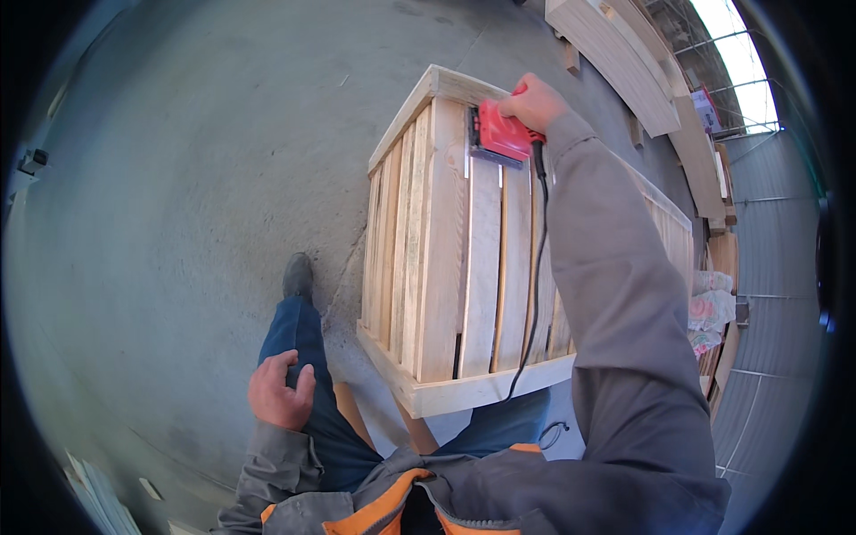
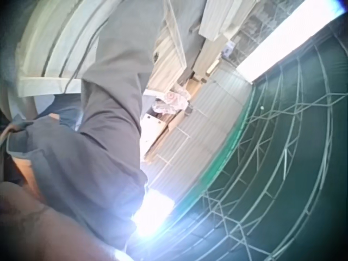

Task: The person uses a red electric sander to smooth the surface of a wooden pallet. They move the sander back and forth across the slats, covering multiple areas of the pallet throughout the clip.

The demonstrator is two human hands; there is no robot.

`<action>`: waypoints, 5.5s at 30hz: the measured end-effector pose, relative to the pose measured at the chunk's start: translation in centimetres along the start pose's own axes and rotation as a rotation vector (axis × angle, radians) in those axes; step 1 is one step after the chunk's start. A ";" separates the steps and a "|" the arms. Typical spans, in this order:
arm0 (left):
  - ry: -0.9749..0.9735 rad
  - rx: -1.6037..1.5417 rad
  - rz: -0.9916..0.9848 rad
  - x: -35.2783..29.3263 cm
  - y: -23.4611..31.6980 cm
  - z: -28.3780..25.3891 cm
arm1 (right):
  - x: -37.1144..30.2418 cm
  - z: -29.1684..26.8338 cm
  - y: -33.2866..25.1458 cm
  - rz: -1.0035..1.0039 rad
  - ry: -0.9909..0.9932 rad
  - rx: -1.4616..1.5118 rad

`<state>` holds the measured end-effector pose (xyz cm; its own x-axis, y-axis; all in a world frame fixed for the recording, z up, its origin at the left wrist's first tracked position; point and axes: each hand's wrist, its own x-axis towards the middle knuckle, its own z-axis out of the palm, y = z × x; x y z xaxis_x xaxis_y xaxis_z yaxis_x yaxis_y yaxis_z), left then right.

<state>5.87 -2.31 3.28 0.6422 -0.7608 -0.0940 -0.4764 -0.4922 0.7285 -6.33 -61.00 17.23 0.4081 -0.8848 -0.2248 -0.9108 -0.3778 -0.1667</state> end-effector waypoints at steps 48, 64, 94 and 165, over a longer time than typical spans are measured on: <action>-0.047 0.107 0.034 0.6 1.7 1.8 | -1.5 -1.8 10.3 0.048 0.061 0.021; -0.102 0.068 -0.063 0.2 1.7 2.1 | -3.5 -1.5 11.6 0.060 0.071 0.027; -0.047 -0.011 -0.009 -2.4 -2.1 4.5 | -37.5 6.0 12.2 0.216 0.102 0.059; -0.331 -0.335 0.884 -10.1 22.9 8.2 | -38.3 8.5 8.3 -0.026 0.218 0.399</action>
<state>-16.49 -9.41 15.34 -0.0845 -0.9005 0.4266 -0.4759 0.4127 0.7767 -29.02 -27.91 16.34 0.3689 -0.9293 -0.0157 -0.7877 -0.3036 -0.5360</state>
